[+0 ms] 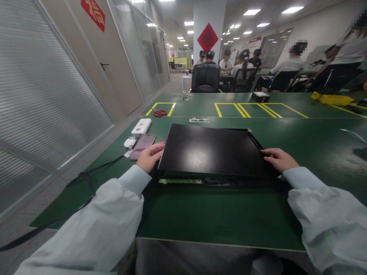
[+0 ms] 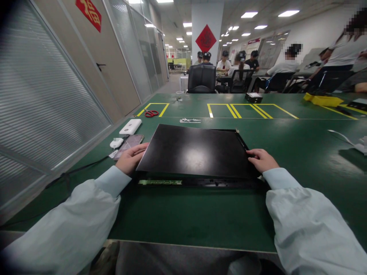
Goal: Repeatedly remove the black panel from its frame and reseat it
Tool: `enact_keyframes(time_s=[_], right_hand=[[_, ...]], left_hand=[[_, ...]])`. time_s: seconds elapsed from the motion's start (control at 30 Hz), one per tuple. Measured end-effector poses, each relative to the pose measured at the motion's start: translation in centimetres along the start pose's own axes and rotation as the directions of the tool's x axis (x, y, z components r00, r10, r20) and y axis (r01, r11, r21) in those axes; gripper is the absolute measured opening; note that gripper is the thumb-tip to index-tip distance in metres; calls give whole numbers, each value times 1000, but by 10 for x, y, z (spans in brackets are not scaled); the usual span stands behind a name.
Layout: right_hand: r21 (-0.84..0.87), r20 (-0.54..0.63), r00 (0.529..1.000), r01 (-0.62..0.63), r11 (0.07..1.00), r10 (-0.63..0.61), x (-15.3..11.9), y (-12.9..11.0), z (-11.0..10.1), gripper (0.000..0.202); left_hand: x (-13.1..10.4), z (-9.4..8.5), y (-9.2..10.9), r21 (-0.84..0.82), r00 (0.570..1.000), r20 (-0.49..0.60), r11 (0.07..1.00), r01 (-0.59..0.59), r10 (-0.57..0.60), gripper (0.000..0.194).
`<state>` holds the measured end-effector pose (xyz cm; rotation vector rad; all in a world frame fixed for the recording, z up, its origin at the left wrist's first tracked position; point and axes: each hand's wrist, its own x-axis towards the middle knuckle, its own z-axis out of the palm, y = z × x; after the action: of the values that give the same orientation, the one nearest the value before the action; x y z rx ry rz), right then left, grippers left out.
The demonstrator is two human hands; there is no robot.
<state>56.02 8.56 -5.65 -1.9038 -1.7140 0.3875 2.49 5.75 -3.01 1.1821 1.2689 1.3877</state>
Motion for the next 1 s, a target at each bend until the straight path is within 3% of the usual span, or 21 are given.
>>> enact_keyframes(time_s=[0.3, 0.5, 0.7, 1.0], right_hand=[[35, -43, 999, 9, 999, -7, 6, 14, 9, 24], [65, -49, 999, 10, 998, -6, 9, 17, 9, 20], [81, -51, 999, -6, 997, 10, 6, 11, 7, 19], [93, -52, 998, -32, 995, 37, 5, 11, 8, 27]], left_hand=[[-2, 5, 7, -152, 997, 4, 985, 82, -82, 45], [-4, 2, 0, -74, 997, 70, 997, -24, 29, 64], [-2, 0, -4, -82, 994, 112, 997, -3, 12, 73], [-6, 3, 3, -138, 984, 159, 989, -57, 79, 67]])
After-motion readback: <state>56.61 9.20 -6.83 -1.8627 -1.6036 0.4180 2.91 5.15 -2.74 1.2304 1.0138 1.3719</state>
